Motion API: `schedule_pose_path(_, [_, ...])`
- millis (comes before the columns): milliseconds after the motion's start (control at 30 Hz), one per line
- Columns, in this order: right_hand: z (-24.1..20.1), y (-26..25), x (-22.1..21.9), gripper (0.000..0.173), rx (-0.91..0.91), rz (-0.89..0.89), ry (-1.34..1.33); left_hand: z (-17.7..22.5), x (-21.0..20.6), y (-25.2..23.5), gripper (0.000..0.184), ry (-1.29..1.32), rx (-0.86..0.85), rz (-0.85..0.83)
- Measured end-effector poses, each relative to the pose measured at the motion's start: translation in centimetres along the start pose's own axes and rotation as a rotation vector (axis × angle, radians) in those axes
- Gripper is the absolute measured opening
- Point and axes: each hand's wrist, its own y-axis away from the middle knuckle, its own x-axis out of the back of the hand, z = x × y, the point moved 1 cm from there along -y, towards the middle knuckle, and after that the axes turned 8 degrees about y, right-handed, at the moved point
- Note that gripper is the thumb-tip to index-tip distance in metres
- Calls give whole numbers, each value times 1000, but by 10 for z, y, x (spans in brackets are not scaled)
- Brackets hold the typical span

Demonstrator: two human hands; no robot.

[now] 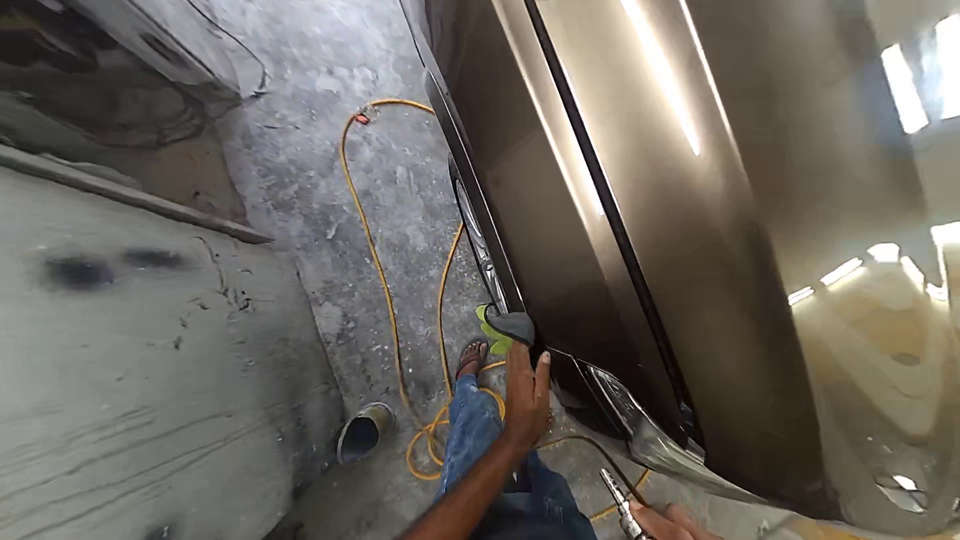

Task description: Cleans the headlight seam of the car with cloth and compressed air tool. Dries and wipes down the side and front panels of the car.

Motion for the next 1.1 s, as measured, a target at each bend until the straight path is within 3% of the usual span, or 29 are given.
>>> schedule_pose_path(133, [-16,-39,-20,28,-48,4,27,-1,38,-37,43,101,47,-104])
schedule_pose_path(267, [-27,-67,-27,29,-114,44,55,8,54,-53,45,168,166,-206])
schedule_pose_path(433, [-40,-80,-23,30,-142,75,69,23,58,-48,47,107,320,-356])
schedule_pose_path(600, [-46,-77,-25,31,-168,78,70,51,37,-33,53,30,521,-508])
schedule_pose_path(767, [-49,-71,-26,31,-188,101,44,67,21,-33,52,60,677,-487])
schedule_pose_path(1100, [-34,-42,-24,31,-145,155,38,65,15,-24,39,155,644,-349])
